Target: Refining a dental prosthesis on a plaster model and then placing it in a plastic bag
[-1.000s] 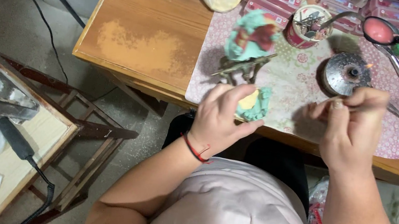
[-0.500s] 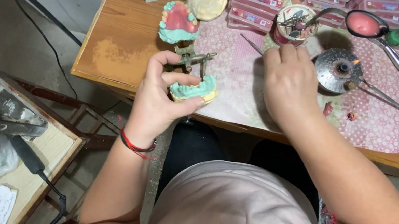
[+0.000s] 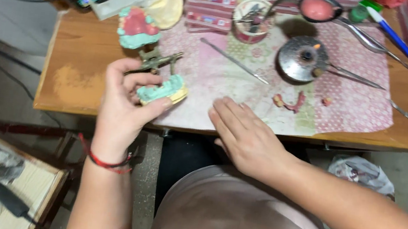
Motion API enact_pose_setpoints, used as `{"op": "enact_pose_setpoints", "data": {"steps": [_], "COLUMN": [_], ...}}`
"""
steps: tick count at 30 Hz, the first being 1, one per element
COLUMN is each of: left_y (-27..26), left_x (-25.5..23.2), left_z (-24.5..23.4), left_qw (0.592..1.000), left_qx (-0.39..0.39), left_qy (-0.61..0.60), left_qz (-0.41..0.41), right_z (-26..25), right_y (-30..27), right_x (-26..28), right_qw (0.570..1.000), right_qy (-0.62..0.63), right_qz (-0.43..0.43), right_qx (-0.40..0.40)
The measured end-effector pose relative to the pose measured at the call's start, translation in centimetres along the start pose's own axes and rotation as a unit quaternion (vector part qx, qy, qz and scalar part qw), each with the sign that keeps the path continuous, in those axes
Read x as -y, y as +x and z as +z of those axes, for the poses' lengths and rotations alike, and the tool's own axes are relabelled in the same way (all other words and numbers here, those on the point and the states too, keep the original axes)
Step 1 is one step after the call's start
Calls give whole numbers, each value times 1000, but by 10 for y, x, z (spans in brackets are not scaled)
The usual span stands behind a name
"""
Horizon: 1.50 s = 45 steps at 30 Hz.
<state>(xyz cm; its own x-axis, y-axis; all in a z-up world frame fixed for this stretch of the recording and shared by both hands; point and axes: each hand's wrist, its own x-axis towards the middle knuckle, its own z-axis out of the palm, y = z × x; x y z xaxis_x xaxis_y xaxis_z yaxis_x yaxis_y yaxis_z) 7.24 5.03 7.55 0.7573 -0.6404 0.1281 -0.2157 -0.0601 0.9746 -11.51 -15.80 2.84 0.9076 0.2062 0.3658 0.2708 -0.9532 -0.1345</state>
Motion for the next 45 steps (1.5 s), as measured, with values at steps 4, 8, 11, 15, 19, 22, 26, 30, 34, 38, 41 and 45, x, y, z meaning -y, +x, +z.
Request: {"op": "enact_pose_setpoints", "data": {"steps": [4,8,11,15,19,22,26,30,34,38,41,45], "left_y": [-14,-26,-16,10,25,30,33,37,41,43,46,49], "left_x": [-25,-35,-39,-31,-17,-9,6,14,11,2,3,-9], "left_z": [14,41,78,140,196,216,223,224,225,228,231,229], "left_qw": [961,841,852,871,858,852,862,851,844,860,902,941], "left_qx": [-125,-202,-83,51,76,63,40,19,12,30,65,108], "left_qy": [240,391,359,300,349,396,363,364,353,323,234,135], "left_qz": [49,314,371,385,370,337,350,378,404,393,356,291], "right_z": [-22,-56,-77,-107,-115,-107,-71,-69,-69,-74,-62,-62], "right_y": [-69,-140,-208,-230,-195,-149,-123,-116,-113,-107,-115,-99], "right_x": [-22,-46,-59,-74,-89,-106,-130,-129,-130,-132,-126,-126], "right_qw": [1000,992,949,886,917,956,962,956,954,937,835,715], "right_qy": [-17,-63,-188,-303,-244,-110,25,31,50,152,383,552], "right_qz": [10,93,255,347,283,245,244,263,259,267,333,340], "right_qx": [-1,-56,-3,-51,-138,-121,-123,-126,-142,-167,-211,-259]}}
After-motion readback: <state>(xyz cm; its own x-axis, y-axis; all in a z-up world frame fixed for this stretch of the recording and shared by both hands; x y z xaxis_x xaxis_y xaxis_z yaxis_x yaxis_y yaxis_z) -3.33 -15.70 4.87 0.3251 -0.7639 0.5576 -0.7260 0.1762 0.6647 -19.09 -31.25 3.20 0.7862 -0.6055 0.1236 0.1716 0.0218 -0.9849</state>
